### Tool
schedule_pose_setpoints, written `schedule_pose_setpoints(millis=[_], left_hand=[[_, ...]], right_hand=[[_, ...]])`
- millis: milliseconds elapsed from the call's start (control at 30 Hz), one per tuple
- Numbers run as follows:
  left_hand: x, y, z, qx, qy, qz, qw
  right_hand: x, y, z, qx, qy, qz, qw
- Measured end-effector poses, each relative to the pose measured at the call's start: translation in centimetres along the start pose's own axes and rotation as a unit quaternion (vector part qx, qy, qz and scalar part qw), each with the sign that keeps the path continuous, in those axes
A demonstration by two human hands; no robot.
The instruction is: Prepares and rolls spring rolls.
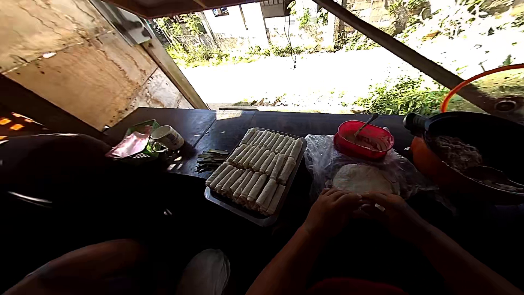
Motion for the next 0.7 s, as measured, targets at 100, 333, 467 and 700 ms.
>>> schedule_pose_setpoints(millis=[100,333,467,700], left_hand=[[-2.3,0.6,0.8,-0.055,0.006,-0.02,0.998],[-18.2,1.7,4.8,-0.232,-0.086,-0.194,0.949],[-21.8,2.4,6.4,-0.309,-0.116,-0.229,0.916],[-15.9,1.3,9.2,-0.295,-0.221,-0.073,0.927]], right_hand=[[-1.5,-0.4,-3.1,0.066,-0.003,-0.012,0.998],[-4.4,0.4,-9.1,0.088,0.082,-0.178,0.977],[-3.7,0.6,-9.3,0.084,0.12,-0.176,0.973],[-3.6,0.7,-9.5,0.108,0.122,-0.178,0.97]])
Point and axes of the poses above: each hand's wrist, its own y-axis away from the middle knuckle, its own x-axis out of the palm, z = x × y, the point moved 7 cm from there along -y, towards the middle knuckle, and after that the axes turned 14 degrees about x, right-handed, at the moved point
